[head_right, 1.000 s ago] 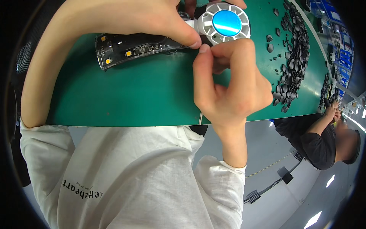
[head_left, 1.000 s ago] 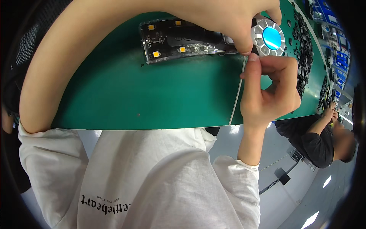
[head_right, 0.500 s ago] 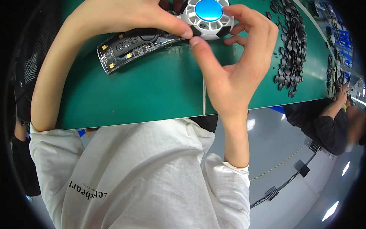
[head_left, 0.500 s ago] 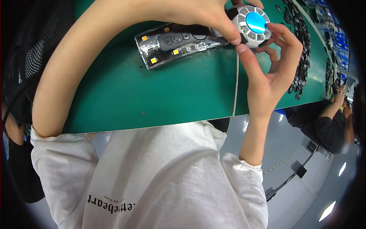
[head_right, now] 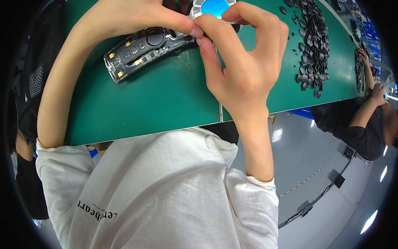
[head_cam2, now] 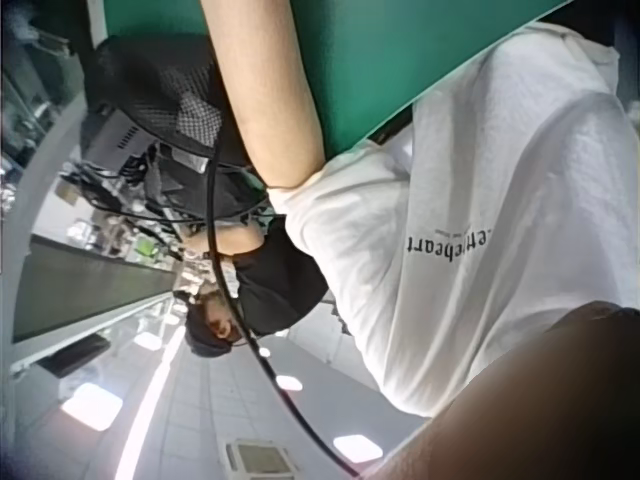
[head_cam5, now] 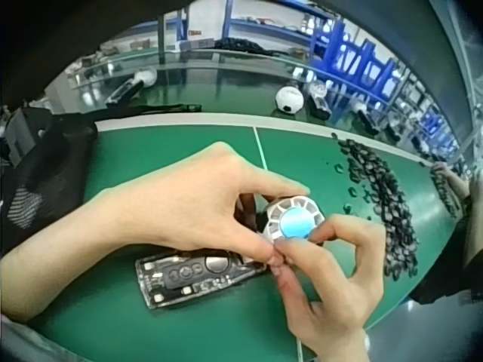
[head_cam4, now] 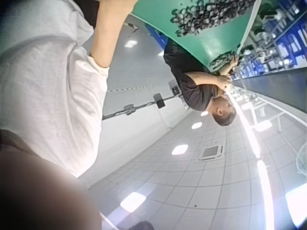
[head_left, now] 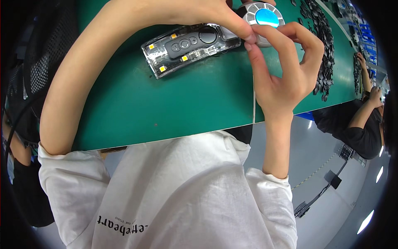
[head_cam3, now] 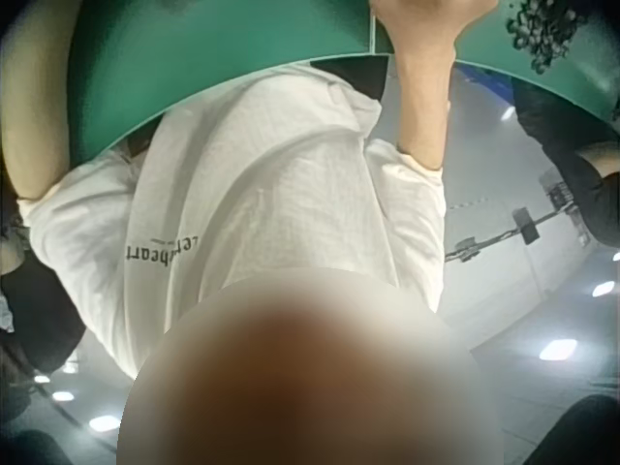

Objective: Assembling small plastic components onto a PCB and housing unit at an assembly line station.

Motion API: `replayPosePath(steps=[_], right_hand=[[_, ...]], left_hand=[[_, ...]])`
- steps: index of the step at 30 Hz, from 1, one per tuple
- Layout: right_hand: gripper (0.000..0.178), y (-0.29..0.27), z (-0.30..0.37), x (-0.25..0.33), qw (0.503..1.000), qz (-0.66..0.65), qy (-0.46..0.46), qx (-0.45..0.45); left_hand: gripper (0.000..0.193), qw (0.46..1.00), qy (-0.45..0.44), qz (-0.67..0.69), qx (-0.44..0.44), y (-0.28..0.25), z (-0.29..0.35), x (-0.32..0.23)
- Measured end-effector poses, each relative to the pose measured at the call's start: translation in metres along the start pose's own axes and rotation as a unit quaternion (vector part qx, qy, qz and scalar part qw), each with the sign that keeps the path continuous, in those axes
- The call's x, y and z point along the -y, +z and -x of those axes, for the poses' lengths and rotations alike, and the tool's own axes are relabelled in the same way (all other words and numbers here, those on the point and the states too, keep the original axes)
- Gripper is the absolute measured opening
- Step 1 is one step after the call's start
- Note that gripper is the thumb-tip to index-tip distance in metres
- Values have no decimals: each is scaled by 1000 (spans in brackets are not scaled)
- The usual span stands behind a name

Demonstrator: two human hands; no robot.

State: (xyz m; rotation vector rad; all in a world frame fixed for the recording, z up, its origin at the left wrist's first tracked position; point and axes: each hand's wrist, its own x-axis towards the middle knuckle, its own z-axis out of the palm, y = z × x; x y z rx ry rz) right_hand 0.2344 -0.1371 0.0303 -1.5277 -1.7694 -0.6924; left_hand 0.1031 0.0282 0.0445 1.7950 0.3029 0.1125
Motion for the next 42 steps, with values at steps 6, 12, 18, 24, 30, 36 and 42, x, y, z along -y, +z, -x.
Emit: replayPosePath(steps=[6, 12, 18, 24, 30, 36, 42], right_hand=[[24, 4, 4, 3, 1000, -5, -8, 6], [20, 8, 4, 5, 1000, -12, -1, 6], [20, 7, 7, 7, 1000, -16, 26, -4], [24, 7, 5, 9, 1000, -5, 4, -4], [24, -3, 15, 5, 1000, -9, 25, 10], [23, -5, 23, 9, 999, -19, 46, 19], [23, -2, 14, 4, 998, -36, 35, 30]], left_hand=[[48, 995, -88, -38, 13, -7, 3, -3], [52, 992, -94, -78, 20, -9, 6, -13], [54, 999, -20, -29, 23, -6, 5, -1], [56, 999, 10, -36, 24, -8, 5, -3], [56, 994, -75, 48, 62, -8, 3, 6], [55, 978, -155, 101, 92, -8, -2, 7], [49, 995, -75, 26, 62, -6, -1, -4]])
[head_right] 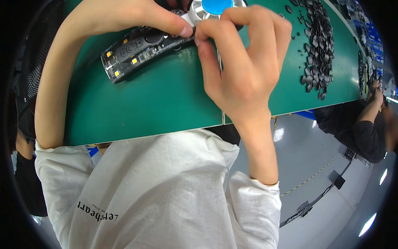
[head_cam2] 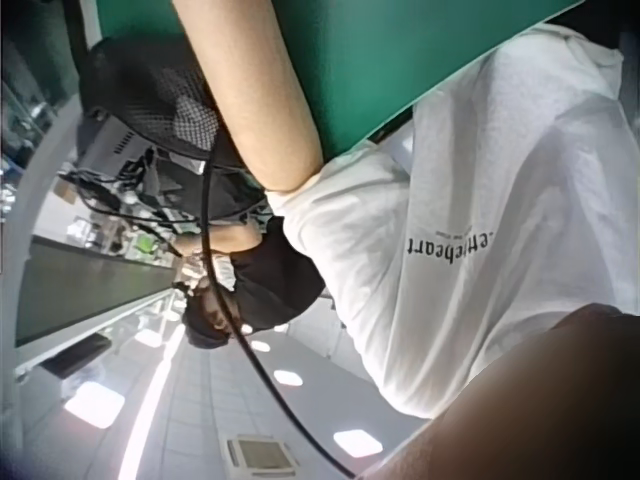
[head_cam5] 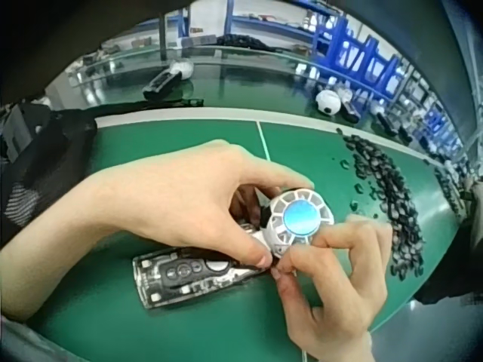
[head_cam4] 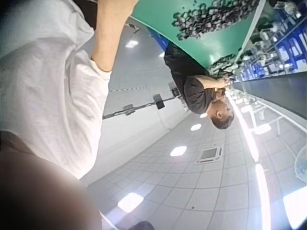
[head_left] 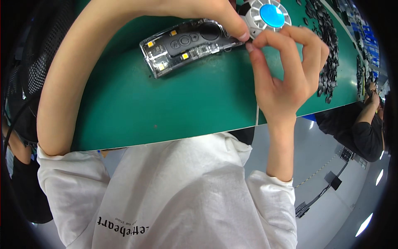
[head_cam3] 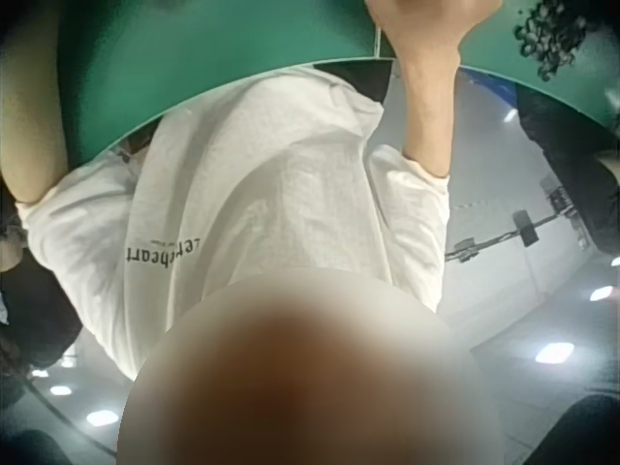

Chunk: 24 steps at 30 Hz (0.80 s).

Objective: Assembling small plastic components onto a PCB and housing unit at an assembly line station.

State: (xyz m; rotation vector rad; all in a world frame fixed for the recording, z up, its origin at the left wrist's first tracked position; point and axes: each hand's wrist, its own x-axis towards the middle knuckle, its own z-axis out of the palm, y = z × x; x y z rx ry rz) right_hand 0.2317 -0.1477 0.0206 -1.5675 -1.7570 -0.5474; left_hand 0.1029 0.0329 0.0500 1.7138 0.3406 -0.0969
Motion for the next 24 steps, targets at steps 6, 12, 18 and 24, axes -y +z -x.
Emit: replayPosePath(steps=[6, 12, 18, 24], right_hand=[[24, -12, -5, 0, 998, -49, -12, 38], [27, -16, -8, 1, 982, -183, 28, 34], [29, -20, -8, -8, 973, -218, -33, 61], [30, -16, -13, 10, 980, -154, 104, 73]], left_hand=[[39, 969, 231, -42, -80, 5, -13, 17], [31, 952, 270, -113, -89, 1, -6, 10], [27, 960, 238, -112, -92, 2, -3, 6], [24, 963, 233, -107, -82, 3, -6, 8]])
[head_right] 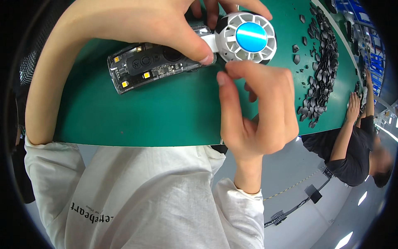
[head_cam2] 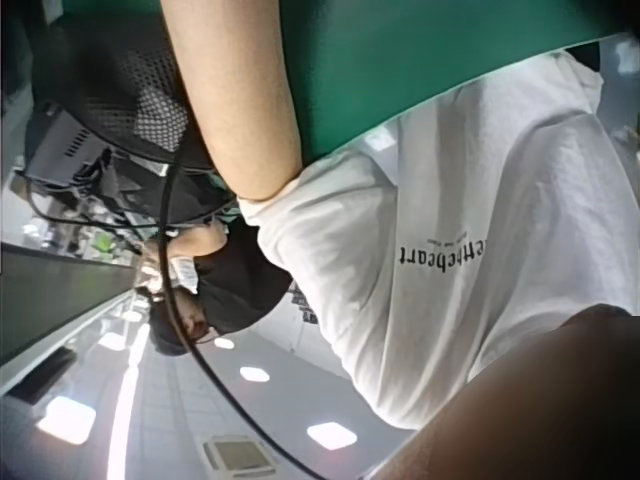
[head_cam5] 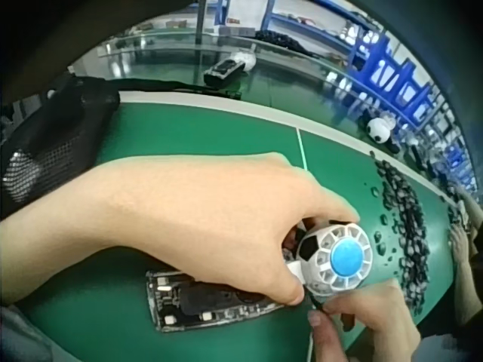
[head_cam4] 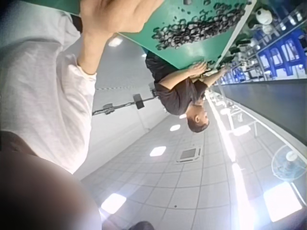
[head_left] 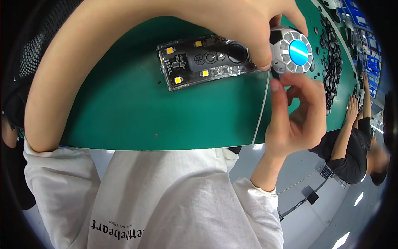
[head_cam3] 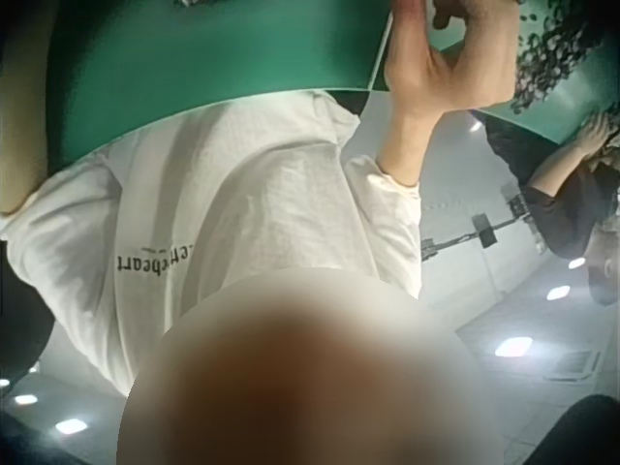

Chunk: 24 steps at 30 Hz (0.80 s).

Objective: Assembling small plastic components onto a PCB and housing unit at an assembly line station.

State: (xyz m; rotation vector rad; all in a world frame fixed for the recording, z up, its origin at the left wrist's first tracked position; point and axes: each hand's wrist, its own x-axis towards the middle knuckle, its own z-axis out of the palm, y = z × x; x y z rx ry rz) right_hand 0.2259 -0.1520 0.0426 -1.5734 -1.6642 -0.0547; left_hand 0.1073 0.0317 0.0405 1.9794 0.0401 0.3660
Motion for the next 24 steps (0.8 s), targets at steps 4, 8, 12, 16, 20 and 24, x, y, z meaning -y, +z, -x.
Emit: replayPosePath(steps=[4, 8, 12, 16, 20, 24], right_hand=[[32, 6, -6, 0, 998, 59, -30, -15], [33, 14, -9, 6, 994, 28, 26, -99], [35, 14, -11, 4, 995, 24, 35, -94], [35, 13, -11, 0, 996, 22, 30, -83], [34, 11, -12, -6, 997, 28, 8, -68], [32, 8, -11, -12, 997, 49, -34, -50]], left_hand=[[23, 998, 14, 59, -19, 8, -1, 6], [23, 992, 31, 112, -43, 12, -3, 12], [24, 997, 56, 46, -27, 4, -1, 13], [25, 998, 44, 33, -6, -1, 0, 10], [26, 998, 3, 51, 25, -5, 1, 6], [27, 996, -23, 68, 55, -4, -3, 5]])
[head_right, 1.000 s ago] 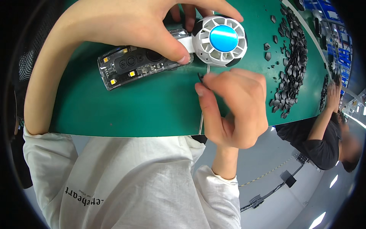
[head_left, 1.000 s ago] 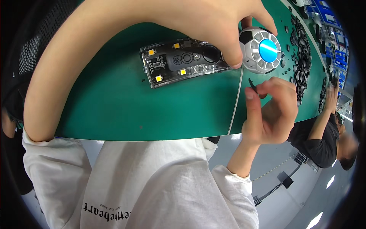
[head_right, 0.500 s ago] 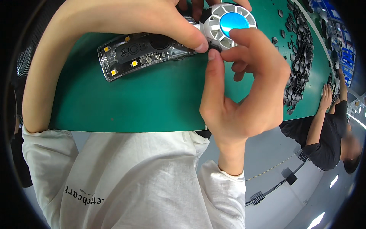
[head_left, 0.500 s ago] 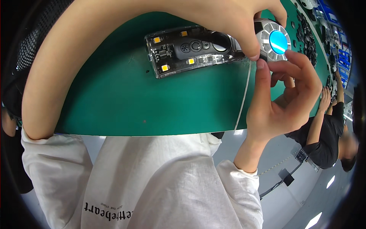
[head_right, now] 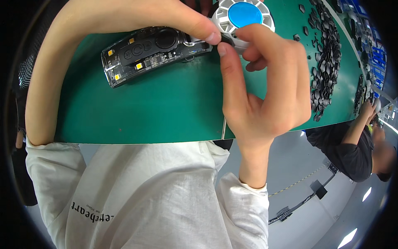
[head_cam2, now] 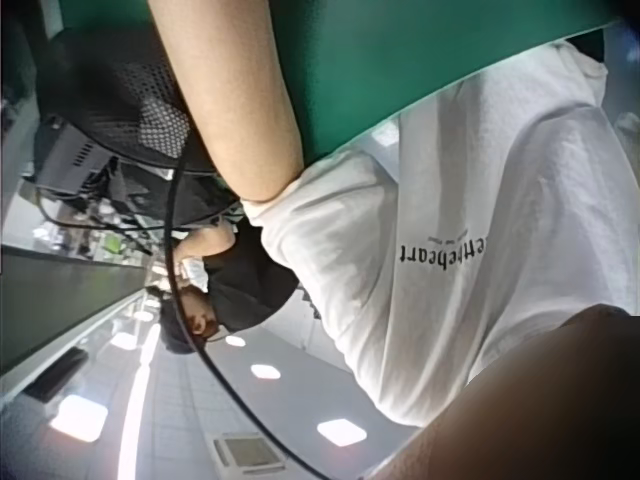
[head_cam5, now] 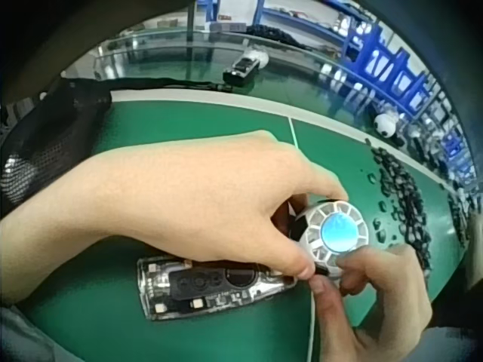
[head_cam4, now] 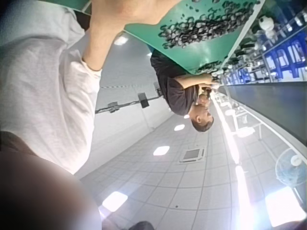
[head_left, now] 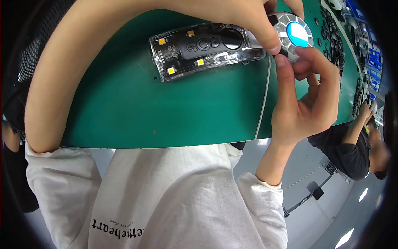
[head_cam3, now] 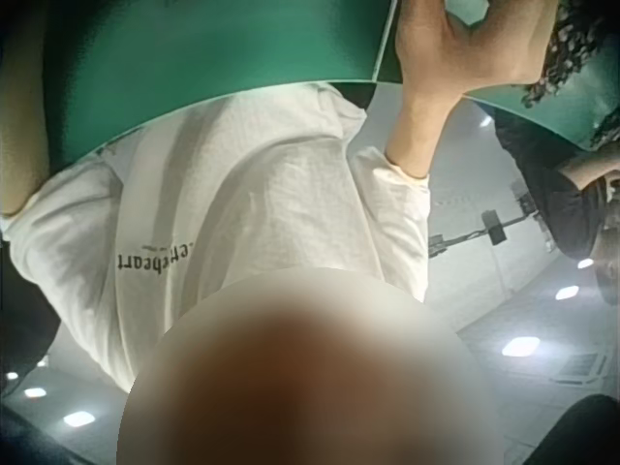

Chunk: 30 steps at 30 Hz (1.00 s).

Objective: Assembling small plastic components onto a PCB and housing unit at an assembly line station.

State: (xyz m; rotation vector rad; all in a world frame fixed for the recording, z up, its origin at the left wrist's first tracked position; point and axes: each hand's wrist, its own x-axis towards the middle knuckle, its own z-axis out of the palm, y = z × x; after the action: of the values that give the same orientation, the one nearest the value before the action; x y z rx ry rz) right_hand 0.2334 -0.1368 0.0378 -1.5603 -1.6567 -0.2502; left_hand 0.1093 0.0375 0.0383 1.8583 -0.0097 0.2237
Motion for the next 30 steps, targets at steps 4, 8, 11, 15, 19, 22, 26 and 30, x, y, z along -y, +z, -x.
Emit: replayPosePath(steps=[4, 8, 11, 15, 19, 22, 26, 30], right_hand=[[30, 1, -1, -2, 999, 22, -47, 10], [32, 2, -1, -1, 996, 49, -71, 9], [32, 3, -1, -2, 995, 58, -76, 7], [31, 5, 0, -3, 996, 49, -68, 3], [29, 6, 0, 0, 998, 44, -35, -10], [29, 4, 1, -4, 997, 54, -52, -10], [28, 2, 1, -5, 995, 69, -78, -5], [28, 1, -2, -3, 991, 76, -106, 10]], left_hand=[[26, 999, -26, -18, -13, -1, 3, -5], [25, 1000, -20, -12, -20, 0, 3, -6], [25, 1000, -17, -5, -21, 0, 2, -4], [24, 1000, -14, 5, -24, 1, 0, -1], [26, 999, 8, 32, -40, 4, -2, 2], [28, 999, -8, -3, -40, 2, -1, -3], [31, 998, -24, -40, -41, 1, 4, -9], [35, 998, -27, -43, -49, 1, 11, -10]])
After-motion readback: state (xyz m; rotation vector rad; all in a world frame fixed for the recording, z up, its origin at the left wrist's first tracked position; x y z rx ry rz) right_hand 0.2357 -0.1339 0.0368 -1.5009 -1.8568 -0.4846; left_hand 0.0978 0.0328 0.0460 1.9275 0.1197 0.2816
